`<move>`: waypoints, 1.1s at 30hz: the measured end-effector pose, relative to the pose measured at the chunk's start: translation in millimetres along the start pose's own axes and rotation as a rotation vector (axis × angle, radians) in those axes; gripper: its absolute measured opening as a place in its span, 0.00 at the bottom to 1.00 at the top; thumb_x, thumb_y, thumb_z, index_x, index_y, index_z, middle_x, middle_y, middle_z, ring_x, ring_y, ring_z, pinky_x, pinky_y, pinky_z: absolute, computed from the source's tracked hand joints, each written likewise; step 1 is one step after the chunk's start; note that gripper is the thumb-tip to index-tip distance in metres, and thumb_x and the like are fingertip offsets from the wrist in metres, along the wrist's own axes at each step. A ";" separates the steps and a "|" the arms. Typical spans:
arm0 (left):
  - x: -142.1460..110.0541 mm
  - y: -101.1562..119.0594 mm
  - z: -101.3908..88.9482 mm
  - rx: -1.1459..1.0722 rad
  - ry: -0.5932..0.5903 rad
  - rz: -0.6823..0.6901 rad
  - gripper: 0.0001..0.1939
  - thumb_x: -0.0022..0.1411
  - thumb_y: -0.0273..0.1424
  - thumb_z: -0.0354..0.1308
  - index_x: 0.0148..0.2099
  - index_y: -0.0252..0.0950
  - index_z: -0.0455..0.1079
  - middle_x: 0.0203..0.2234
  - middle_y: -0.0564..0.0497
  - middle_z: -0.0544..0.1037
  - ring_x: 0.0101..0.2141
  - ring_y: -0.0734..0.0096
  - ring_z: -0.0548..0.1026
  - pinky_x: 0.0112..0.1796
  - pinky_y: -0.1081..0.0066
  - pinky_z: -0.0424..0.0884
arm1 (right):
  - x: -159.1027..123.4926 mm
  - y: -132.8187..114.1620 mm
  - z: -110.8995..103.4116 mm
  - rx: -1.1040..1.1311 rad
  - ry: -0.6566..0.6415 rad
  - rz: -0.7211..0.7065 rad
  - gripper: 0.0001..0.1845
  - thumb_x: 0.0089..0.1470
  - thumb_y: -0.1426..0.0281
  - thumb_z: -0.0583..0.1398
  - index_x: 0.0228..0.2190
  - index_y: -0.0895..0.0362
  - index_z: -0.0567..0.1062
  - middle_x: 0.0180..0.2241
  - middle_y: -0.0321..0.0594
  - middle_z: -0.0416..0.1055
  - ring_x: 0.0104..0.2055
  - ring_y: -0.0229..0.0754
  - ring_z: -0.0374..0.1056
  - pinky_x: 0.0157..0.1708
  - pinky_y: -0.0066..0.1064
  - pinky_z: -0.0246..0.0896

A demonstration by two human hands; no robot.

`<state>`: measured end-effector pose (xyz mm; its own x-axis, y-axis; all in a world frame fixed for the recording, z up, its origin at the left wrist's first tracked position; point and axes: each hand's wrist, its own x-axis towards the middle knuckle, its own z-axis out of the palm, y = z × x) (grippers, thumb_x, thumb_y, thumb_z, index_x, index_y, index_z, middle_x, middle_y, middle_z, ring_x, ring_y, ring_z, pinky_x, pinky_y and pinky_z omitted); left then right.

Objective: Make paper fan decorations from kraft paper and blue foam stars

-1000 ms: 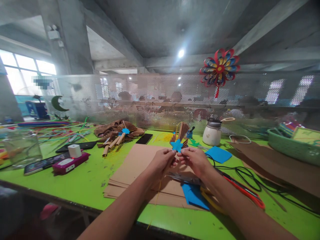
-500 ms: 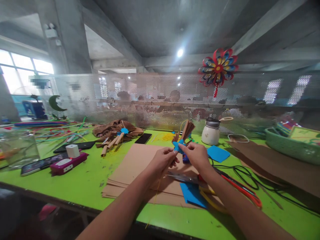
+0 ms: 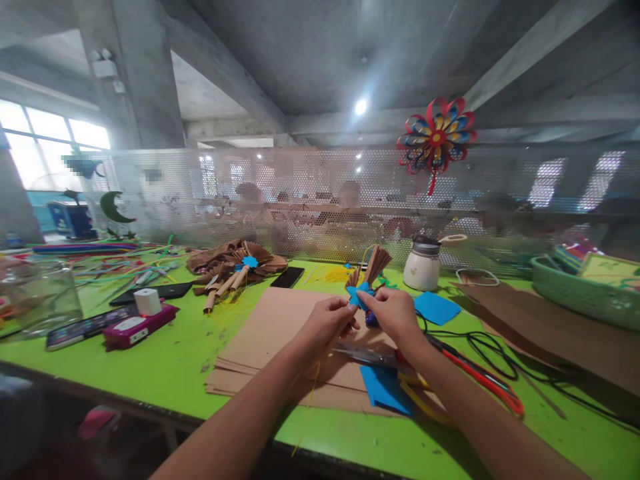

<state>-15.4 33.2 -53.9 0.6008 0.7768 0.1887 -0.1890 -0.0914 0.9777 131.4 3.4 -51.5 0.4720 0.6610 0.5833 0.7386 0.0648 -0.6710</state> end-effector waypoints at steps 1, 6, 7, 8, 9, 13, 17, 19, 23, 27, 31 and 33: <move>0.3 -0.6 -0.2 -0.003 0.005 0.002 0.15 0.50 0.39 0.60 0.29 0.32 0.65 0.19 0.50 0.72 0.18 0.77 0.66 0.23 0.75 0.59 | -0.5 0.5 1.2 -0.002 0.011 -0.006 0.26 0.42 0.51 0.60 0.09 0.56 0.62 0.10 0.32 0.59 0.17 0.35 0.53 0.19 0.27 0.47; -0.3 0.1 2.4 0.007 0.043 0.017 0.14 0.50 0.39 0.60 0.28 0.32 0.65 0.18 0.51 0.72 0.18 0.77 0.65 0.22 0.75 0.58 | -3.2 2.4 6.4 0.023 0.057 -0.056 0.27 0.44 0.51 0.59 0.09 0.57 0.63 0.11 0.32 0.59 0.17 0.34 0.53 0.20 0.27 0.47; -0.5 0.6 2.9 0.012 0.049 0.015 0.14 0.49 0.39 0.60 0.28 0.32 0.65 0.18 0.51 0.72 0.18 0.77 0.65 0.22 0.75 0.58 | -3.8 2.3 6.9 0.033 0.063 -0.065 0.27 0.45 0.51 0.59 0.09 0.57 0.63 0.10 0.32 0.59 0.17 0.34 0.53 0.20 0.27 0.47; -0.6 1.1 3.3 0.017 0.051 0.011 0.15 0.49 0.39 0.61 0.28 0.32 0.65 0.18 0.51 0.71 0.18 0.77 0.65 0.22 0.75 0.58 | -4.3 1.9 7.2 0.045 0.064 -0.072 0.27 0.45 0.51 0.58 0.09 0.57 0.63 0.10 0.32 0.59 0.17 0.34 0.52 0.20 0.27 0.47; -0.7 1.7 3.3 0.020 0.050 0.007 0.15 0.48 0.40 0.61 0.28 0.32 0.65 0.18 0.51 0.71 0.18 0.76 0.65 0.22 0.75 0.58 | -4.8 1.4 7.2 0.061 0.063 -0.074 0.27 0.45 0.51 0.58 0.09 0.57 0.63 0.10 0.32 0.59 0.17 0.34 0.52 0.20 0.27 0.47; 0.4 3.3 0.4 0.003 0.045 0.003 0.15 0.49 0.39 0.60 0.28 0.32 0.65 0.19 0.50 0.72 0.18 0.76 0.66 0.22 0.75 0.59 | -5.8 -1.8 6.3 0.173 0.025 -0.031 0.25 0.44 0.51 0.59 0.11 0.58 0.66 0.12 0.33 0.61 0.18 0.34 0.53 0.20 0.27 0.49; 3.0 1.9 -4.7 -0.075 0.097 0.001 0.12 0.51 0.37 0.59 0.28 0.32 0.65 0.20 0.50 0.73 0.19 0.78 0.67 0.23 0.76 0.60 | -7.8 -3.3 8.1 0.257 0.005 0.042 0.26 0.42 0.50 0.59 0.11 0.58 0.66 0.12 0.32 0.59 0.18 0.34 0.52 0.20 0.27 0.49; 4.4 -0.3 -6.8 -0.104 0.104 0.010 0.12 0.52 0.36 0.58 0.29 0.32 0.65 0.21 0.49 0.73 0.19 0.78 0.67 0.23 0.77 0.61 | -9.3 -2.4 10.7 0.300 -0.031 0.091 0.26 0.42 0.49 0.60 0.11 0.58 0.65 0.12 0.32 0.58 0.18 0.34 0.52 0.20 0.26 0.49; 5.4 -3.3 -8.8 -0.137 0.050 -0.007 0.11 0.53 0.36 0.57 0.32 0.32 0.65 0.22 0.49 0.74 0.20 0.77 0.69 0.23 0.77 0.62 | -11.6 -1.2 16.5 0.430 -0.177 0.276 0.26 0.39 0.48 0.61 0.12 0.58 0.65 0.11 0.31 0.57 0.16 0.33 0.52 0.16 0.26 0.46; 4.2 -1.2 -7.8 -0.171 0.013 -0.029 0.10 0.52 0.35 0.58 0.33 0.33 0.65 0.22 0.49 0.74 0.21 0.76 0.70 0.24 0.77 0.64 | -13.3 -6.9 17.2 0.670 -0.267 0.411 0.25 0.34 0.49 0.64 0.16 0.59 0.66 0.13 0.30 0.59 0.15 0.31 0.52 0.15 0.24 0.47; 4.0 0.1 -5.8 -0.214 -0.003 -0.025 0.09 0.52 0.33 0.58 0.33 0.33 0.65 0.22 0.49 0.74 0.22 0.75 0.71 0.25 0.77 0.65 | -14.8 -12.2 14.8 0.744 -0.295 0.378 0.25 0.36 0.50 0.64 0.19 0.60 0.69 0.15 0.32 0.63 0.16 0.31 0.56 0.17 0.25 0.52; 4.3 -0.7 -5.0 -0.230 -0.011 -0.024 0.08 0.53 0.32 0.57 0.33 0.33 0.65 0.22 0.49 0.73 0.21 0.76 0.71 0.25 0.77 0.65 | -15.4 -12.1 14.9 0.748 -0.297 0.365 0.25 0.37 0.50 0.64 0.19 0.60 0.69 0.16 0.33 0.63 0.17 0.32 0.57 0.18 0.25 0.52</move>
<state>-16.6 39.7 -54.2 0.6156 0.7699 0.1681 -0.3462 0.0726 0.9353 108.1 3.6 -59.2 0.3956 0.8961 0.2014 0.0089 0.2155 -0.9765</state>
